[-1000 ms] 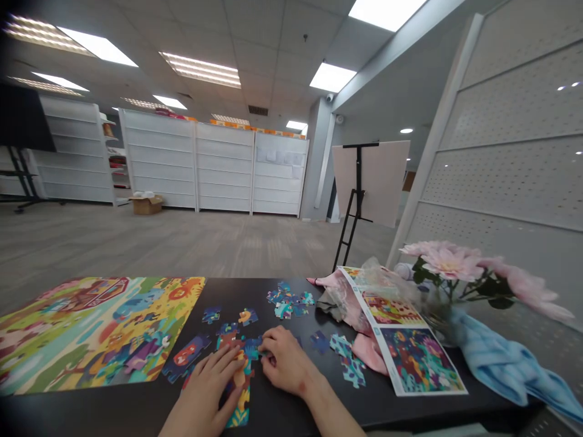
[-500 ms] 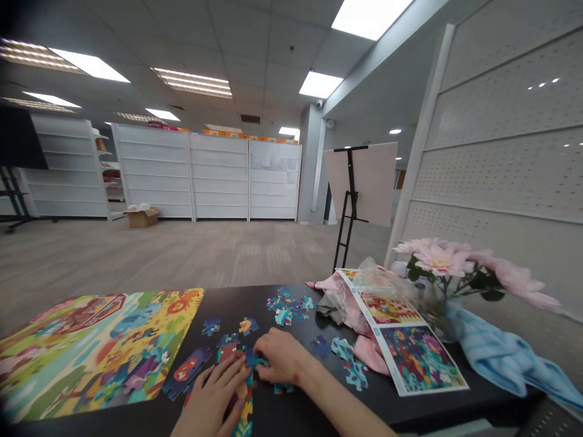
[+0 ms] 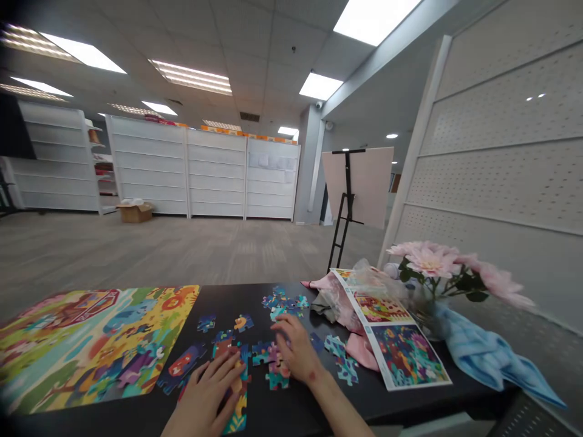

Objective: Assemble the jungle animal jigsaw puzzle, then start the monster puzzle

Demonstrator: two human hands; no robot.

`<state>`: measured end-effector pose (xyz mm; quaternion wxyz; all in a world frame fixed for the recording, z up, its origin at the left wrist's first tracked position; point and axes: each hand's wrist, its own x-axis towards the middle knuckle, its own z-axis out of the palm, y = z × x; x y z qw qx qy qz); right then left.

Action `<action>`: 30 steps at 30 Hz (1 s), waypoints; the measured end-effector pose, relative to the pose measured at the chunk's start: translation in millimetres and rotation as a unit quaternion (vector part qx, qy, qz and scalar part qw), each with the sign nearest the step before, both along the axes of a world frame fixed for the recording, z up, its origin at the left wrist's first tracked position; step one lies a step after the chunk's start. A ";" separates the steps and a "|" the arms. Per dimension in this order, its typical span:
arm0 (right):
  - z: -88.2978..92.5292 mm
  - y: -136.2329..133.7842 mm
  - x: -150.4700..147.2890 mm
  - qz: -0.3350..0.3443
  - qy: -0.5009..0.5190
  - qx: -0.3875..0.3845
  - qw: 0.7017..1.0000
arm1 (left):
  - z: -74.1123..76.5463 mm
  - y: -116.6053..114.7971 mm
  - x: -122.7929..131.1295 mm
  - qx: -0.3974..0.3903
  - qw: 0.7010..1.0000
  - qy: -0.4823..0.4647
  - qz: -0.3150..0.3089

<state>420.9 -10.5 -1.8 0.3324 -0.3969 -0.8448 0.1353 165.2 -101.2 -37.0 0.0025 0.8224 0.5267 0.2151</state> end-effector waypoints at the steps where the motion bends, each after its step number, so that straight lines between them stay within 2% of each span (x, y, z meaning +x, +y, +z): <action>1: -0.8 -1.4 6.8 -0.012 0.007 -0.001 1.000 | 0.3 -0.3 -0.8 0.008 1.000 -0.005 -0.002; 5: -7.5 -17.8 25.6 -0.012 -0.035 -0.026 0.999 | 12.4 1.8 7.2 0.031 0.998 -0.055 0.002; 9: -7.3 -33.4 28.7 -0.018 -0.124 -0.072 0.990 | 34.4 10.2 38.2 -0.049 0.997 -0.062 -0.013; 12: -0.4 -37.4 31.9 -0.018 -0.148 -0.084 0.985 | 41.2 19.1 62.1 -0.088 0.994 -0.055 -0.043; 15: 6.9 -40.6 39.9 0.001 -0.168 -0.091 0.982 | 38.5 26.6 74.5 -0.088 0.993 -0.052 -0.064; 19: 11.9 -45.1 46.9 0.002 -0.169 -0.099 0.981 | 32.2 31.5 75.2 -0.077 0.993 -0.059 -0.069; 25: 5.8 -43.9 47.4 -0.021 -0.143 -0.103 0.984 | 31.2 31.9 72.0 -0.073 0.992 -0.073 -0.070; 30: 3.6 -45.1 49.9 -0.014 -0.133 -0.107 0.985 | 27.5 33.6 72.5 -0.089 0.990 -0.072 -0.083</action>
